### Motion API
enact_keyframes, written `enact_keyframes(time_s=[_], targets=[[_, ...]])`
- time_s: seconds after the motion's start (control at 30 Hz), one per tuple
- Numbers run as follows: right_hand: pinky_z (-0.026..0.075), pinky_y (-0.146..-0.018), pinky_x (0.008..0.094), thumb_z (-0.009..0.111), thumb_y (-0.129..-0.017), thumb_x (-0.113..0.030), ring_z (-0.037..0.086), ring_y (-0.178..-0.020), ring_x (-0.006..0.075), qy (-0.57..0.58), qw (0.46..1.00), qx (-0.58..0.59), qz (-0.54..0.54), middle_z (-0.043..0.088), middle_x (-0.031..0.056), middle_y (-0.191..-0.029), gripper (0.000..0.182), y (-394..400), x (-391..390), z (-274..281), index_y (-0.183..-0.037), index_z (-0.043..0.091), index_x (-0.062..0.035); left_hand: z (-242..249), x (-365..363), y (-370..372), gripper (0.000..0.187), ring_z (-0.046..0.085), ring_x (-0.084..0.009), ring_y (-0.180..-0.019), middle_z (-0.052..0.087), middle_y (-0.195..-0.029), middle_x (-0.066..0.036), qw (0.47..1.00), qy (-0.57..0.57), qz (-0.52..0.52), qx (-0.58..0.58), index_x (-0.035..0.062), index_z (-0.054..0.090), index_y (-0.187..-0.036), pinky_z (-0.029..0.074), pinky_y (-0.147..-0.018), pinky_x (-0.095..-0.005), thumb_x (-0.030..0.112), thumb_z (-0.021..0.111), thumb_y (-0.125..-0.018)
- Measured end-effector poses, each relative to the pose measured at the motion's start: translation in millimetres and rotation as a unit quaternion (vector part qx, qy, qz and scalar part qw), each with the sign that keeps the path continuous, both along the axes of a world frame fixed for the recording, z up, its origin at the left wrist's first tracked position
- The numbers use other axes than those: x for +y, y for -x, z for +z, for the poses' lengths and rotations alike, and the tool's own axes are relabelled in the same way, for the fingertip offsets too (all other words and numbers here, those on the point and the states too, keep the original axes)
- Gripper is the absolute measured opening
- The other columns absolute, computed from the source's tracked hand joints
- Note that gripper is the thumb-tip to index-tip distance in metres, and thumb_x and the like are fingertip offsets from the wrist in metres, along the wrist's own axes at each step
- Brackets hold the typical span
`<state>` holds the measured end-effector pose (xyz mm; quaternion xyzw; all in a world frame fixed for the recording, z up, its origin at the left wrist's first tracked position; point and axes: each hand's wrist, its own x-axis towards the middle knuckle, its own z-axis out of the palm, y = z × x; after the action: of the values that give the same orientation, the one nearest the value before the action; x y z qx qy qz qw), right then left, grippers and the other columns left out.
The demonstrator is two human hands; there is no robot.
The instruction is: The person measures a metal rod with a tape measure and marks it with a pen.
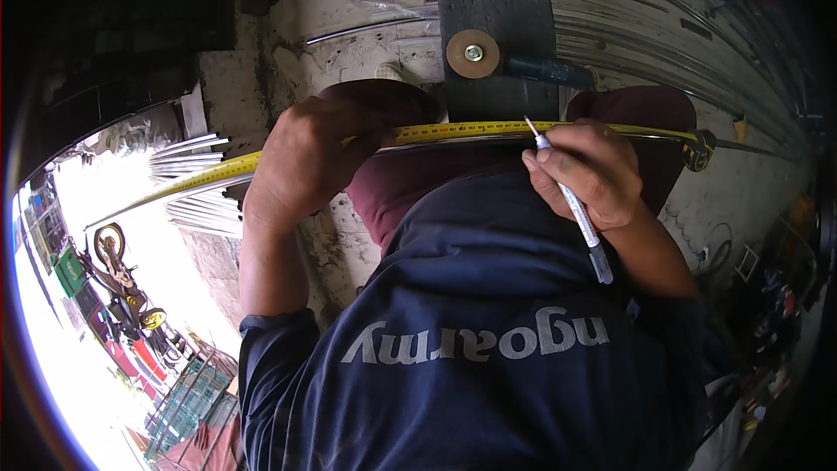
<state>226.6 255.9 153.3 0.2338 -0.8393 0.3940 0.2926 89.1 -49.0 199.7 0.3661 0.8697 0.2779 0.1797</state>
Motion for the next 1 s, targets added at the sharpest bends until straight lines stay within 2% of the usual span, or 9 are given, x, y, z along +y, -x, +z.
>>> enact_keyframes(time_s=[0.13,0.2,0.23,0.3,0.4,0.53,0.63,0.83,1.0], targets=[[0.062,-0.078,0.039,0.078,-0.097,-0.002,0.077,-0.09,0.0303,-0.223,0.953,-0.021,-0.204,0.081,0.0148,-0.114,0.023,-7.1,102.7,3.8,-0.12,0.075,-0.0037,-1.3,-2.7,-0.2,0.013,0.075,-0.0278,-0.084,0.083,-0.095,-0.011,1.0,0.002,0.007,-0.005,0.0086,0.087,-0.103,0.06,-0.079,-0.0401,0.01,0.086,-0.09],[0.055,-0.093,0.0501,0.074,-0.104,-0.015,0.072,-0.104,0.0391,-0.305,0.885,-0.168,-0.31,0.078,0.0156,-0.122,0.021,-25.6,152.9,1.9,-0.12,0.07,-0.0022,-3.4,-3.2,1.6,0.012,0.075,-0.0285,-0.084,0.082,-0.095,-0.011,1.0,-0.001,0.004,0.001,0.0083,0.086,-0.102,0.06,-0.08,-0.0399,0.01,0.086,-0.09],[0.052,-0.097,0.0509,0.079,-0.102,-0.026,0.069,-0.112,0.041,-0.317,0.806,-0.357,-0.35,0.075,0.0176,-0.119,0.036,-34.6,162.0,15.9,-0.124,0.066,-0.0009,-4.9,-3.6,2.2,0.012,0.075,-0.0291,-0.084,0.082,-0.095,-0.011,1.0,-0.003,0.001,0.008,0.008,0.086,-0.101,0.06,-0.08,-0.04,0.01,0.086,-0.09],[0.052,-0.101,0.049,0.087,-0.095,-0.032,0.068,-0.117,0.0394,-0.266,0.727,-0.507,-0.379,0.071,0.0202,-0.117,0.054,-50.0,182.0,16.3,-0.131,0.062,0.0002,-5.0,-3.1,2.7,0.011,0.076,-0.0301,-0.084,0.082,-0.095,-0.011,1.0,0.002,0.004,0.008,0.0076,0.085,-0.1,0.061,-0.08,-0.0405,0.01,0.085,-0.089],[0.051,-0.109,0.0477,0.096,-0.084,-0.029,0.066,-0.128,0.0381,-0.08,0.822,-0.47,-0.313,0.067,0.0224,-0.123,0.076,-99.6,240.0,-29.1,-0.142,0.055,-0.0011,-0.3,0.7,2.5,0.011,0.077,-0.0319,-0.086,0.082,-0.095,-0.012,1.0,0.004,0.014,-0.012,0.0072,0.084,-0.099,0.062,-0.082,-0.0417,0.01,0.085,-0.089],[0.048,-0.117,0.0475,0.104,-0.065,-0.011,0.06,-0.14,0.0395,-0.075,0.819,-0.472,-0.318,0.059,0.0256,-0.144,0.102,-110.9,242.8,-37.2,-0.15,0.047,-0.0022,16.5,13.2,5.4,0.011,0.078,-0.035,-0.088,0.082,-0.096,-0.014,0.999,-0.001,-0.004,-0.036,0.0076,0.084,-0.1,0.062,-0.083,-0.0432,0.014,0.084,-0.09],[0.041,-0.124,0.0459,0.103,-0.067,-0.011,0.055,-0.148,0.0417,-0.07,0.792,-0.51,-0.328,0.055,0.0288,-0.155,0.106,-108.0,243.2,-29.4,-0.153,0.041,-0.0019,15.0,7.4,11.9,0.016,0.077,-0.0391,-0.091,0.081,-0.098,-0.017,0.998,0.051,-0.027,-0.006,0.011,0.085,-0.108,0.061,-0.086,-0.0467,0.02,0.079,-0.096],[0.054,-0.099,0.048,0.093,-0.069,0.0,0.065,-0.116,0.0396,-0.075,0.793,-0.511,-0.323,0.061,0.0211,-0.123,0.082,-90.8,235.9,11.7,-0.132,0.041,-0.0047,38.0,-6.3,43.2,0.017,0.075,-0.0428,-0.092,0.078,-0.092,-0.019,0.979,0.176,0.09,0.041,0.0084,0.083,-0.104,0.06,-0.084,-0.049,0.023,0.083,-0.094],[0.054,-0.093,0.0507,0.091,-0.073,-0.002,0.066,-0.102,0.047,-0.139,0.875,-0.349,-0.307,0.065,0.022,-0.117,0.077,-61.8,210.0,29.5,-0.13,0.039,-0.006,43.7,26.0,56.8,0.016,0.074,-0.0404,-0.085,0.077,-0.092,-0.016,0.991,-0.014,0.083,0.102,0.0019,0.081,-0.097,0.058,-0.075,-0.0471,0.016,0.083,-0.091]])
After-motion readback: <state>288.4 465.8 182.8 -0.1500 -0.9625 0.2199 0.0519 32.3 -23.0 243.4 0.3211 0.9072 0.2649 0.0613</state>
